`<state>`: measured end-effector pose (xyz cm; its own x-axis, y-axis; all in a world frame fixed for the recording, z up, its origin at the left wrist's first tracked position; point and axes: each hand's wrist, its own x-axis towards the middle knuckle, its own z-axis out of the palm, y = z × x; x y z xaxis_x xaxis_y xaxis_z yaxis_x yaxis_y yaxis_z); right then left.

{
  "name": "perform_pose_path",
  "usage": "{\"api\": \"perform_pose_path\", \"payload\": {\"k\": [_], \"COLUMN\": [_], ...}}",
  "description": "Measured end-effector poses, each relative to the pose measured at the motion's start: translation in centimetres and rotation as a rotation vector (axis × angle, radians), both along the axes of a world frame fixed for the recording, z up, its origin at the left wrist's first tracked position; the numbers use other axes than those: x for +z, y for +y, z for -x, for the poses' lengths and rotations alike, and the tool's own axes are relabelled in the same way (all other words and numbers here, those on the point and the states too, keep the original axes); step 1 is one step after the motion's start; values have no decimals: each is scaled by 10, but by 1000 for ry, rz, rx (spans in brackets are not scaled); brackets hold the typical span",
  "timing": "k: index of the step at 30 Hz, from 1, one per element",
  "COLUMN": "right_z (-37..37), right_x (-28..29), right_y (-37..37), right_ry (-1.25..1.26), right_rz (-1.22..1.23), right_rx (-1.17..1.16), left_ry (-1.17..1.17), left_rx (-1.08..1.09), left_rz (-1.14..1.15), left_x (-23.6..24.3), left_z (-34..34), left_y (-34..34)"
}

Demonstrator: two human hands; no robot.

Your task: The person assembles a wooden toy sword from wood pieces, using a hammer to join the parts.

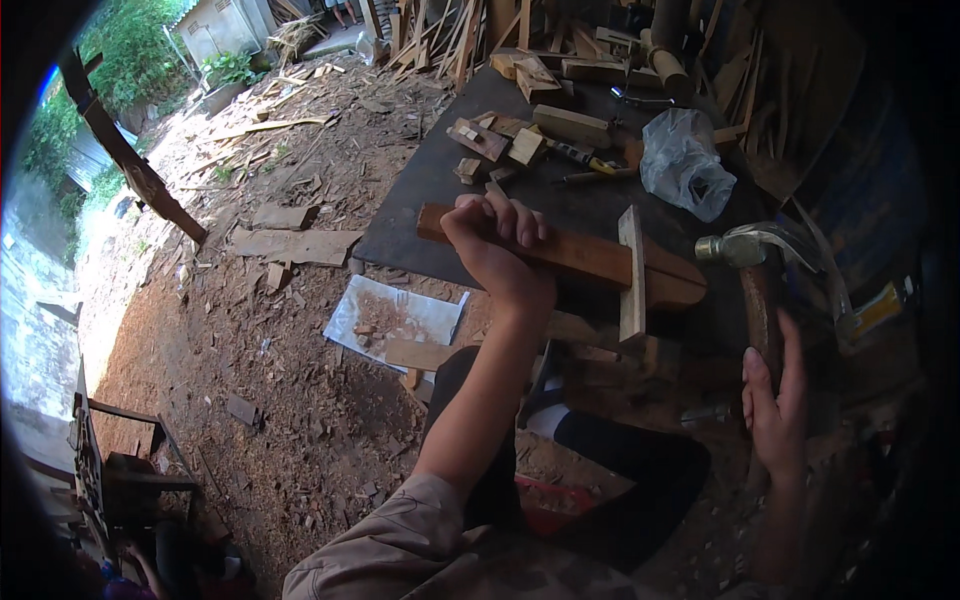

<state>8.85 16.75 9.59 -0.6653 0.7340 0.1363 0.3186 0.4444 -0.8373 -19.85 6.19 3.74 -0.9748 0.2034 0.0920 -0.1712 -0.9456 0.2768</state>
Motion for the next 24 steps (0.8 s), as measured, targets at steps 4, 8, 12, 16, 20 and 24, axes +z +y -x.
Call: {"api": "perform_pose_path", "payload": {"k": [4,8,12,16,20,24], "right_z": [8,5,6,9,5,8], "right_x": [5,-7,18,8,1,23], "right_y": [2,18,9,9,15,7], "right_ry": [-63,-130,-180,-160,-171,-128], "right_rz": [13,-216,-141,-41,-196,-73], "right_rx": [48,115,55,11,147,33], "left_ry": [13,8,11,15,21,38], "left_rx": [21,47,51,52,57,50], "left_rz": [22,69,69,76,74,26], "left_x": [0,-1,-3,-5,-4,-1], "left_z": [4,6,7,8,6,7], "left_y": [-2,-1,2,0,3,0]}}
